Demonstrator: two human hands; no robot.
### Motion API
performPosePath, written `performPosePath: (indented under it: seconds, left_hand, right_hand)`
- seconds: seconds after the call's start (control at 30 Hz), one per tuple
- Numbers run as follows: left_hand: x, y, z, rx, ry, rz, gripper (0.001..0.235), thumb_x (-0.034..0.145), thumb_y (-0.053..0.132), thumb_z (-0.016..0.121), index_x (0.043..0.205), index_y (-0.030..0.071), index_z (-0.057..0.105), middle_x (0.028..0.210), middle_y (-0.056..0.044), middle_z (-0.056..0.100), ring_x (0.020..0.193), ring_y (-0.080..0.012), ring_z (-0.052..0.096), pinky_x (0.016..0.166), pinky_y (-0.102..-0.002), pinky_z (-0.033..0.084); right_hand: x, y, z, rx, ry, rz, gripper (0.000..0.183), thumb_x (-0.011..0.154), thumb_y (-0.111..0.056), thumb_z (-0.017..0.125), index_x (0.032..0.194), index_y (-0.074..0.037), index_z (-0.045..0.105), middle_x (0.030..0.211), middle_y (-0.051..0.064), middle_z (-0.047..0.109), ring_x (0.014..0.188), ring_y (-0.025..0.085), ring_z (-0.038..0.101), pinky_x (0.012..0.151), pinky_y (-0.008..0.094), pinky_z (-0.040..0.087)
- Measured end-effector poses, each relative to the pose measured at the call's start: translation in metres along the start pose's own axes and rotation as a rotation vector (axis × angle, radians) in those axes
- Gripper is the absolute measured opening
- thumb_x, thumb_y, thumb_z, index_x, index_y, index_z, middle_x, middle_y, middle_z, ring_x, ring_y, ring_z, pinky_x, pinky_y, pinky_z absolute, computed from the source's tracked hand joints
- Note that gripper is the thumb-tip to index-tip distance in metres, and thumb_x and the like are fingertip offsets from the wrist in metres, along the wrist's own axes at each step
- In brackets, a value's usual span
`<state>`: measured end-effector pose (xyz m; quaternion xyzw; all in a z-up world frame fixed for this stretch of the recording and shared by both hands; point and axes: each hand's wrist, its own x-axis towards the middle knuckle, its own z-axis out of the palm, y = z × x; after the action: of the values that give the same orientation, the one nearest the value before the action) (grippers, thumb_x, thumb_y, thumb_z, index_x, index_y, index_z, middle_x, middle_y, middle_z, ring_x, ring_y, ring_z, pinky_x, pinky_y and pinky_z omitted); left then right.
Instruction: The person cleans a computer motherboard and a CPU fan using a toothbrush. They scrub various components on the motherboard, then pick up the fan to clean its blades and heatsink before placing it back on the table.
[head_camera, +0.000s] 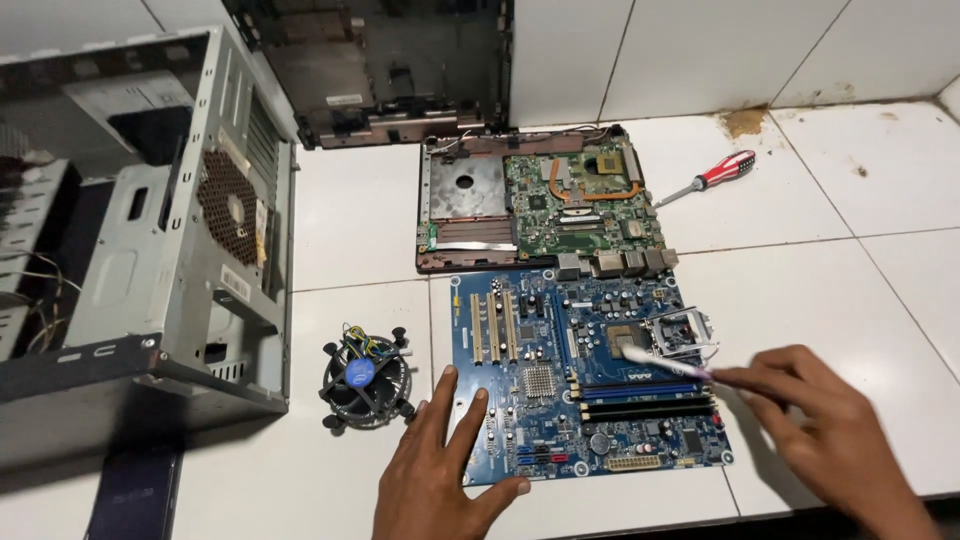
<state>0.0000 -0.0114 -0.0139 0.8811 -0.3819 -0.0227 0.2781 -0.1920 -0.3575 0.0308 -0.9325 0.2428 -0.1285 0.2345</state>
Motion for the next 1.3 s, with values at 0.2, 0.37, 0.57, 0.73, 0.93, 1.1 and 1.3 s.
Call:
performPosePath:
  seconds: [0.2,0.37,0.57,0.73,0.93,1.1,1.3]
  left_hand:
    - [0.046,0.042,-0.052,0.08,-0.392,-0.224,0.096,0.084,0.058,0.091,0.156,0.018,0.042,0.181,-0.004,-0.003,0.145,-0.0396,0.041,0.104,-0.062,0.05]
    - [0.173,0.075,-0.063,0.127,-0.005,0.038,0.053,0.1,0.044,0.066,0.143,0.013,0.064,0.101,-0.018,0.08,0.09,-0.0395,0.077,0.077,-0.061,0.059]
    - [0.378,0.073,0.047,0.115,0.098,0.23,0.016,0.095,0.012,0.062,0.087,0.004,0.072,0.091,-0.017,0.073,0.081,-0.0396,0.069,0.062,-0.056,0.054]
    - [0.445,0.041,0.141,0.289,0.111,0.28,0.03,0.081,0.011,0.069,0.109,0.005,0.076,0.114,-0.023,0.064,0.1,-0.0486,0.065,0.082,-0.059,0.056]
    - [0.41,0.068,0.093,-0.135,0.016,-0.022,0.024,0.085,0.001,0.073,0.103,0.009,0.058,0.112,-0.013,0.063,0.098,-0.0301,0.062,0.083,-0.042,0.053]
    - [0.311,0.115,0.008,-1.172,-0.06,-0.213,0.017,0.105,-0.006,0.051,0.09,0.0,0.053,0.111,-0.031,0.076,0.088,-0.0316,0.082,0.071,-0.032,0.074]
    - [0.174,0.132,-0.029,-1.535,-0.137,-0.259,0.051,0.105,0.0,0.034,0.155,0.003,0.043,0.135,-0.039,0.066,0.121,-0.0442,0.072,0.101,-0.042,0.063]
  right_hand:
    - [-0.03,0.027,0.018,0.278,0.535,0.167,0.027,0.112,0.002,0.068,0.138,-0.002,0.074,0.13,0.015,0.059,0.113,0.021,0.058,0.095,0.03,0.047]
    - [-0.031,0.026,0.028,0.216,0.654,0.199,0.034,0.107,0.006,0.069,0.137,-0.007,0.077,0.125,0.013,0.063,0.094,0.02,0.06,0.086,0.031,0.049]
    - [-0.027,0.04,0.032,0.12,0.688,0.202,0.032,0.105,0.004,0.071,0.133,-0.011,0.081,0.12,0.009,0.064,0.088,0.018,0.061,0.085,0.032,0.053]
    - [-0.027,0.029,0.02,0.208,0.652,0.249,0.029,0.105,-0.001,0.068,0.13,-0.01,0.079,0.117,0.009,0.064,0.091,0.018,0.061,0.077,0.031,0.051]
    - [-0.023,0.032,0.021,0.202,0.603,0.283,0.029,0.102,-0.005,0.069,0.127,-0.015,0.08,0.118,0.004,0.065,0.086,0.016,0.06,0.077,0.03,0.052]
    - [-0.025,0.03,0.018,0.216,0.616,0.28,0.023,0.1,-0.005,0.071,0.12,-0.012,0.081,0.12,0.007,0.066,0.085,0.017,0.061,0.075,0.03,0.052]
    - [-0.032,-0.005,0.027,0.689,0.642,0.33,0.024,0.111,-0.005,0.054,0.133,0.003,0.061,0.109,0.019,0.074,0.096,0.02,0.068,0.077,0.027,0.048]
